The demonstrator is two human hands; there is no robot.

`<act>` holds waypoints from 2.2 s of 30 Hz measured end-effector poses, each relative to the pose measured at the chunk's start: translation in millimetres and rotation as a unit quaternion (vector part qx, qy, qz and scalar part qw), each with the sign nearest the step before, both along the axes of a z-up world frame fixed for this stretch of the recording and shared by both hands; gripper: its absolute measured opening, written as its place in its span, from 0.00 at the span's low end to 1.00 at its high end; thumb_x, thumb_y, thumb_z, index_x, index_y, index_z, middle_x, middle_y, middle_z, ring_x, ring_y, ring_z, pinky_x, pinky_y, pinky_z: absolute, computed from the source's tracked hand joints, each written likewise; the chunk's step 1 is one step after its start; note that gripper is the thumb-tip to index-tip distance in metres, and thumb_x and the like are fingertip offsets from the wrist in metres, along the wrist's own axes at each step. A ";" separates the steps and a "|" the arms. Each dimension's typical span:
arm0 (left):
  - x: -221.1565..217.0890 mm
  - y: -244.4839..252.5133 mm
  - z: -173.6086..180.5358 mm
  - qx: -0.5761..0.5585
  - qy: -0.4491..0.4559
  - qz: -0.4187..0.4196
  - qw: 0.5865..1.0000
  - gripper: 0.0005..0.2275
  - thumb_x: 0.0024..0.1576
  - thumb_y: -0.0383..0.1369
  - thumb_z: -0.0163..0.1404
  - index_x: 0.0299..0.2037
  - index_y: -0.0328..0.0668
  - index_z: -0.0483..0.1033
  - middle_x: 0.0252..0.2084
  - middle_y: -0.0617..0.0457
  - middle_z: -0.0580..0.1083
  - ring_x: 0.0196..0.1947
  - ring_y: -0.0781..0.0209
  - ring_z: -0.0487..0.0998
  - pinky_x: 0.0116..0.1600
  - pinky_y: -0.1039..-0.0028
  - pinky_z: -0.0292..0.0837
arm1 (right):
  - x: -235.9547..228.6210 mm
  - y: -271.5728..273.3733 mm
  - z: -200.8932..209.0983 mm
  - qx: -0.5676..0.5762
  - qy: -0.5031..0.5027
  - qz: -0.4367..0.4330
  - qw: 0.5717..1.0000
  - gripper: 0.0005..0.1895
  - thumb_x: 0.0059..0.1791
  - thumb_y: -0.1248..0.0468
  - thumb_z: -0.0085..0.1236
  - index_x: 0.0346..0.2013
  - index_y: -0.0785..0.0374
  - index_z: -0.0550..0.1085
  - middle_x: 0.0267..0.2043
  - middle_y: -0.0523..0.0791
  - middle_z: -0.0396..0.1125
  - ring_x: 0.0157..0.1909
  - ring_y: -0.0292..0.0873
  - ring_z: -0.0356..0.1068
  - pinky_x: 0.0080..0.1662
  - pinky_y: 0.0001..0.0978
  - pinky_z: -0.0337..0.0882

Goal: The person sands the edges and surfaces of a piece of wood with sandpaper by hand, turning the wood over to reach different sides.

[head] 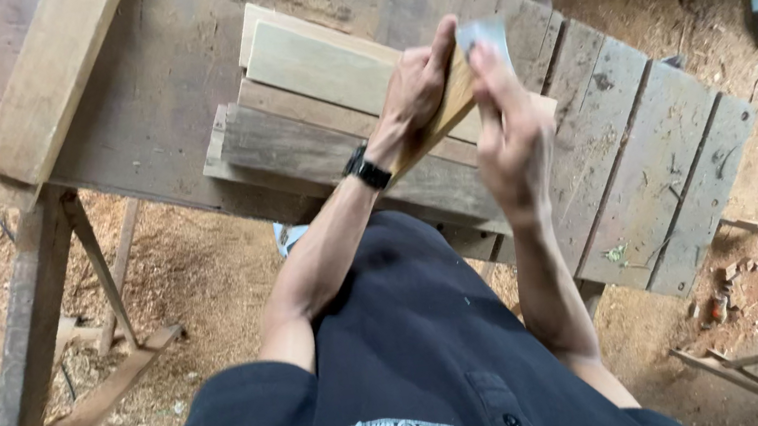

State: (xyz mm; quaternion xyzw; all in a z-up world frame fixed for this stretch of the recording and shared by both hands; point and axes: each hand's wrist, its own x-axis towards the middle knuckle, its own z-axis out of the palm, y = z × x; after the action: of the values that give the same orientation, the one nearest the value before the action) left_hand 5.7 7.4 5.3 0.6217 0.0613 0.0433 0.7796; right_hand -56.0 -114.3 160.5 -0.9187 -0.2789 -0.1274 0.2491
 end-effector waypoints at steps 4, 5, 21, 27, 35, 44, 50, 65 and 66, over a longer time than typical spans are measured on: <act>-2.4 0.5 1.3 0.012 0.036 0.011 0.999 0.36 0.57 0.68 0.32 0.12 0.45 0.68 0.13 0.57 0.68 0.14 0.69 0.67 0.20 0.71 0.61 | 1.7 -0.4 -0.2 0.028 0.094 -0.064 0.993 0.15 0.57 0.71 0.50 0.58 0.58 0.74 0.59 0.50 0.72 0.34 0.41 0.71 0.35 0.26 0.72; 0.6 0.1 2.6 0.021 0.034 0.015 0.999 0.36 0.57 0.68 0.31 0.12 0.45 0.67 0.13 0.57 0.68 0.14 0.69 0.67 0.20 0.71 0.60 | 7.8 3.4 -4.9 0.048 0.091 -0.047 0.994 0.17 0.58 0.73 0.49 0.60 0.59 0.74 0.60 0.50 0.72 0.41 0.41 0.73 0.42 0.27 0.74; 7.7 5.5 -8.3 -0.053 0.000 -0.002 0.999 0.34 0.57 0.68 0.35 0.15 0.47 0.70 0.12 0.59 0.66 0.10 0.69 0.64 0.15 0.69 0.57 | -5.4 1.4 -9.5 -0.038 -0.005 -0.002 0.999 0.17 0.62 0.70 0.47 0.66 0.59 0.70 0.69 0.52 0.64 0.68 0.51 0.68 0.62 0.36 0.77; -1.9 5.0 -2.1 -0.045 0.003 0.013 0.999 0.35 0.58 0.68 0.35 0.14 0.47 0.71 0.14 0.60 0.71 0.13 0.71 0.70 0.19 0.73 0.65 | 1.6 7.4 -20.6 -0.009 -0.020 0.000 1.000 0.18 0.61 0.69 0.47 0.67 0.58 0.69 0.69 0.50 0.64 0.67 0.50 0.69 0.65 0.42 0.75; 3.0 7.7 -4.5 -0.042 0.006 0.002 0.999 0.34 0.58 0.68 0.34 0.14 0.48 0.69 0.14 0.59 0.70 0.12 0.71 0.69 0.17 0.72 0.63 | 6.2 12.8 -7.4 0.077 0.065 0.006 0.995 0.17 0.62 0.70 0.45 0.67 0.62 0.68 0.65 0.54 0.67 0.59 0.48 0.76 0.56 0.33 0.81; 10.1 6.8 -9.8 -0.023 -0.010 0.001 1.000 0.34 0.59 0.67 0.33 0.15 0.48 0.66 0.13 0.59 0.66 0.11 0.71 0.65 0.16 0.71 0.60 | 8.9 9.5 -3.9 0.106 0.092 0.025 0.990 0.16 0.64 0.68 0.42 0.66 0.64 0.70 0.68 0.55 0.64 0.69 0.52 0.67 0.66 0.39 0.73; -0.6 6.1 -10.2 -0.011 0.003 0.001 1.000 0.33 0.58 0.69 0.31 0.14 0.51 0.61 0.12 0.60 0.64 0.11 0.71 0.64 0.17 0.73 0.61 | 24.8 15.5 -2.5 0.156 0.192 -0.037 0.968 0.16 0.62 0.64 0.44 0.62 0.62 0.73 0.64 0.52 0.69 0.64 0.47 0.72 0.58 0.34 0.78; 3.5 1.1 -16.6 -0.017 0.033 0.001 0.999 0.33 0.58 0.69 0.33 0.14 0.49 0.61 0.13 0.58 0.65 0.12 0.69 0.65 0.16 0.70 0.59 | 24.9 -3.7 -13.4 0.232 0.189 0.016 0.954 0.14 0.64 0.66 0.42 0.55 0.67 0.76 0.66 0.54 0.67 0.68 0.48 0.70 0.66 0.33 0.75; 6.2 -0.1 -15.5 -0.005 0.037 0.001 0.999 0.34 0.58 0.69 0.33 0.14 0.48 0.59 0.13 0.57 0.63 0.11 0.68 0.63 0.16 0.70 0.57 | 21.3 -4.4 -12.0 0.238 0.187 0.011 0.953 0.14 0.63 0.66 0.42 0.55 0.67 0.76 0.66 0.54 0.67 0.68 0.48 0.69 0.67 0.33 0.73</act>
State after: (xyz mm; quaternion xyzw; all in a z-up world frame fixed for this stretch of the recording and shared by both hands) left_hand 11.9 7.3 -10.3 0.6188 0.0908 0.0207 0.7800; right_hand -34.7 -118.7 148.5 -0.8368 -0.1992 -0.0136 0.5098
